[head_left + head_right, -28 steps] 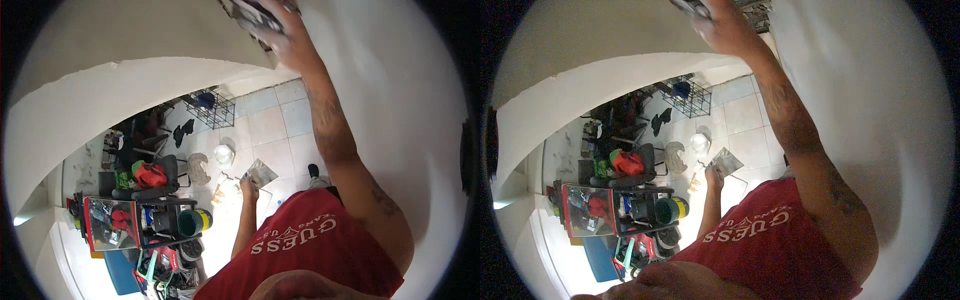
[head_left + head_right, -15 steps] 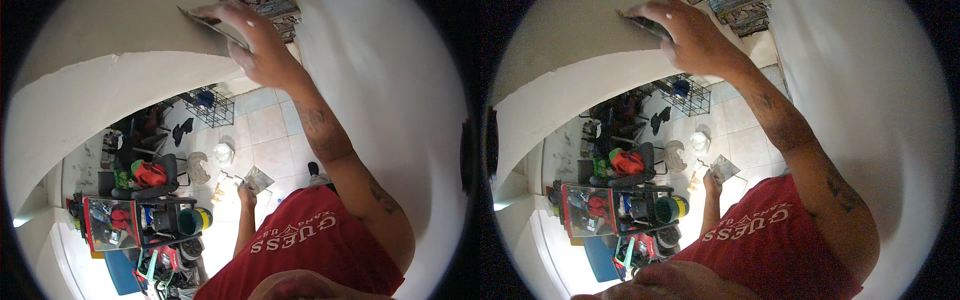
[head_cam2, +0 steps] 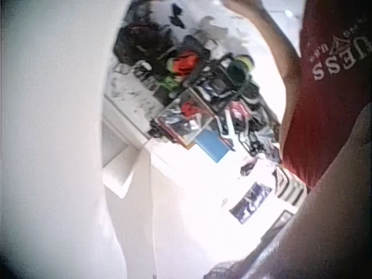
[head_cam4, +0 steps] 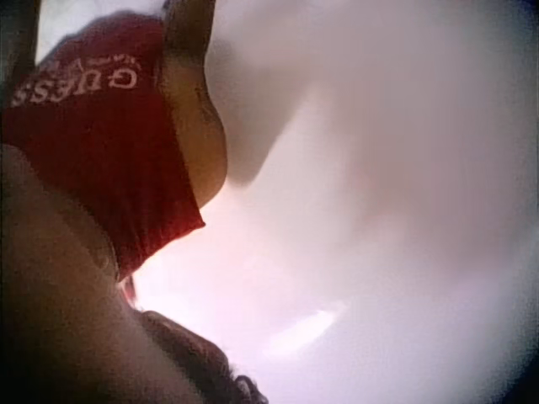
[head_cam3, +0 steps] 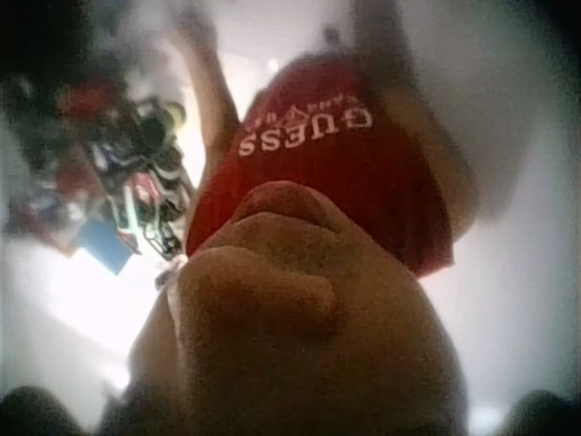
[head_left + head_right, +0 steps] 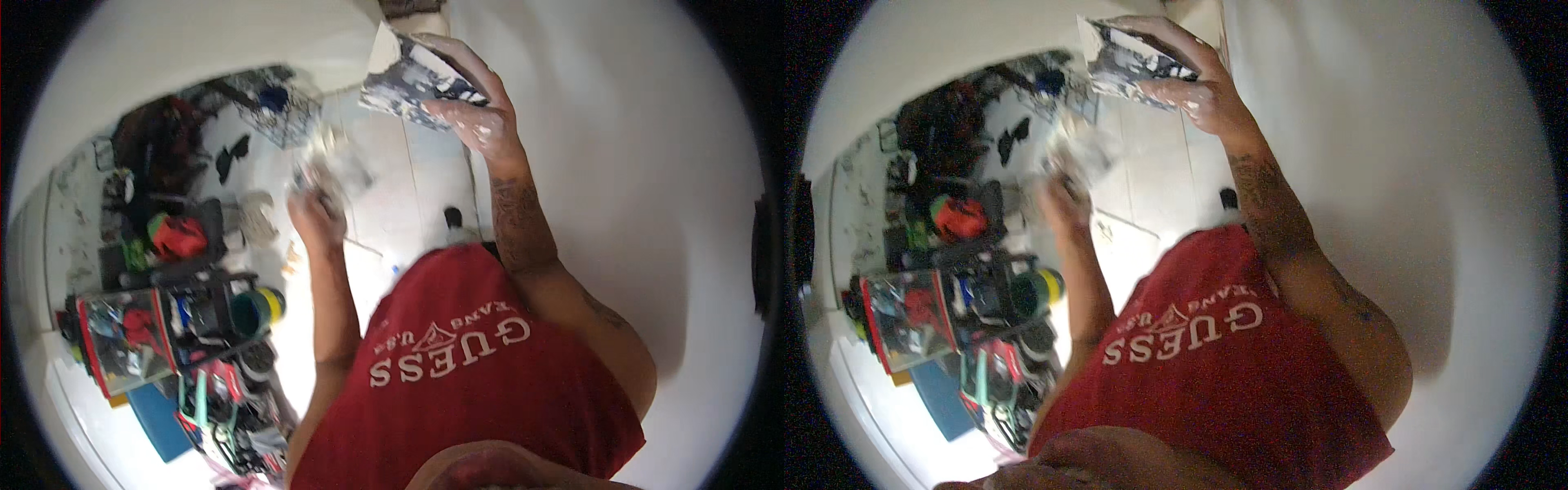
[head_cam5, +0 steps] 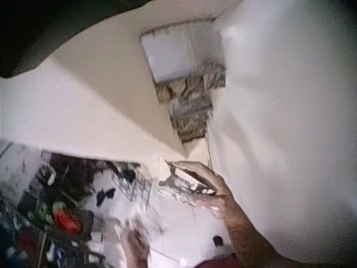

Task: Apply plaster or putty to a wall corner using a putty knife.

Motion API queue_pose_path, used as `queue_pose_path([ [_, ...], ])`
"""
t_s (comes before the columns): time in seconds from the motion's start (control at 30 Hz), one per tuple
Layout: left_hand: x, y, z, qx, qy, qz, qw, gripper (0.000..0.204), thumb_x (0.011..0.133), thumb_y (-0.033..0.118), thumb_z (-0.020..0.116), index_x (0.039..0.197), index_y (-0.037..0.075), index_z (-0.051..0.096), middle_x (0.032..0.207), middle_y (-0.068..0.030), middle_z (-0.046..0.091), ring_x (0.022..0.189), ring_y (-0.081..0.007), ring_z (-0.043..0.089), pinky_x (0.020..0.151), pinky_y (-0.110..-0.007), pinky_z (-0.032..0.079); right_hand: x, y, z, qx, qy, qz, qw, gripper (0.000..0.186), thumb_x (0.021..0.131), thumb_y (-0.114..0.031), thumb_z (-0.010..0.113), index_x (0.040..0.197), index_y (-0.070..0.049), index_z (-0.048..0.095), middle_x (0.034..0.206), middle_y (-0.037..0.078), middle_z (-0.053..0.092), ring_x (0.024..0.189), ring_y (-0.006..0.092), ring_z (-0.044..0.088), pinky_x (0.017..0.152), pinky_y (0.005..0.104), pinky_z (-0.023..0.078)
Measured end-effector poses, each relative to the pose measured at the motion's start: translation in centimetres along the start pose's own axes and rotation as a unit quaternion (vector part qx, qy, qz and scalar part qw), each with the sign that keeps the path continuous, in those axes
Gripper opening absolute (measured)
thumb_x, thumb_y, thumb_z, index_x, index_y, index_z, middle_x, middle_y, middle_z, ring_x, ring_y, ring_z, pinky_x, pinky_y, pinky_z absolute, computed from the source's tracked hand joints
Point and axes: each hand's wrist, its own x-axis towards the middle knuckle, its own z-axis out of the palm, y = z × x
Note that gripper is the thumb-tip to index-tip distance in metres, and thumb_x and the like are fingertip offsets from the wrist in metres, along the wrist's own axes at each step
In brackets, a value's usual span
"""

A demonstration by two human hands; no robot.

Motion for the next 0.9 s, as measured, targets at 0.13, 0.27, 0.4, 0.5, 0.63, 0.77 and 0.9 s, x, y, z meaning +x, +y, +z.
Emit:
queue_pose_path([
  [0.13,-0.8,2.9,5.8,-0.027,0.012,0.073,0.997,0.006,0.071,-0.001,0.046,0.075,0.002,0.049,0.067,-0.0031,0.05,0.055,-0.0097,0.048,0.045,-0.021,0.04,-1.9,2.3,2.6,0.021,-0.018,0.031,0.999,0.05,0.062,-0.002,0.047,0.111,-0.004,0.041,0.107,0.01,0.047,0.097,0.0168,0.046,0.084,0.0257,0.035],
  [0.27,-0.1,2.9,5.2,-0.029,0.071,0.059,0.995,0.007,0.069,-0.002,0.046,0.073,0.002,0.049,0.066,-0.0033,0.049,0.054,-0.01,0.048,0.046,-0.022,0.041,-3.8,6.7,3.3,-0.201,-0.102,-0.035,0.974,0.052,0.06,0.006,0.045,0.111,-0.006,0.04,0.113,0.01,0.042,0.107,0.0217,0.037,0.091,0.0305,0.027],
  [0.4,0.8,1.7,2.1,-0.056,0.046,-0.002,0.997,0.013,0.07,0.0,0.039,0.078,0.003,0.048,0.074,-0.0049,0.051,0.06,-0.0127,0.052,0.054,-0.023,0.046,-7.0,12.2,2.1,-0.293,-0.224,0.095,0.925,0.059,0.056,0.019,0.035,0.109,-0.005,0.044,0.12,0.014,0.033,0.114,0.0276,0.029,0.096,0.0305,0.021],
  [0.5,0.3,0.5,2.7,-0.078,-0.017,-0.02,0.997,0.027,0.076,0.01,0.033,0.099,0.0,0.044,0.096,-0.0106,0.051,0.084,-0.0192,0.053,0.071,-0.029,0.046,-11.0,18.5,0.5,-0.324,-0.246,0.159,0.9,0.059,0.057,0.015,0.036,0.113,-0.006,0.039,0.117,0.018,0.035,0.111,0.0305,0.031,0.095,0.0336,0.023],
  [0.63,1.2,-2.1,0.1,-0.067,-0.021,-0.105,0.992,0.026,0.076,0.004,0.038,0.102,0.0,0.044,0.096,-0.0082,0.051,0.088,-0.0193,0.052,0.077,-0.033,0.043,-12.2,21.6,-0.8,-0.169,-0.192,0.174,0.951,0.065,0.056,0.015,0.036,0.117,-0.008,0.033,0.106,0.017,0.045,0.099,0.0262,0.043,0.083,0.0317,0.035],
  [0.77,-0.6,-3.6,-1.6,-0.023,-0.004,-0.128,0.991,0.026,0.075,0.003,0.037,0.1,0.001,0.046,0.091,-0.0072,0.052,0.081,-0.0176,0.053,0.072,-0.029,0.044,-11.3,18.5,-1.0,0.051,-0.099,0.358,0.927,0.067,0.053,0.015,0.035,0.116,-0.009,0.037,0.103,0.01,0.047,0.089,0.0171,0.046,0.072,0.0258,0.039],
  [0.9,1.3,-5.6,-5.9,0.056,0.04,-0.13,0.989,0.019,0.077,0.006,0.039,0.093,0.002,0.047,0.084,-0.0047,0.052,0.072,-0.0157,0.052,0.062,-0.026,0.045,-9.6,19.7,-1.6,-0.071,-0.105,0.273,0.954,0.064,0.057,0.014,0.033,0.119,-0.006,0.034,0.115,0.014,0.04,0.1,0.0213,0.042,0.085,0.0259,0.032],
])
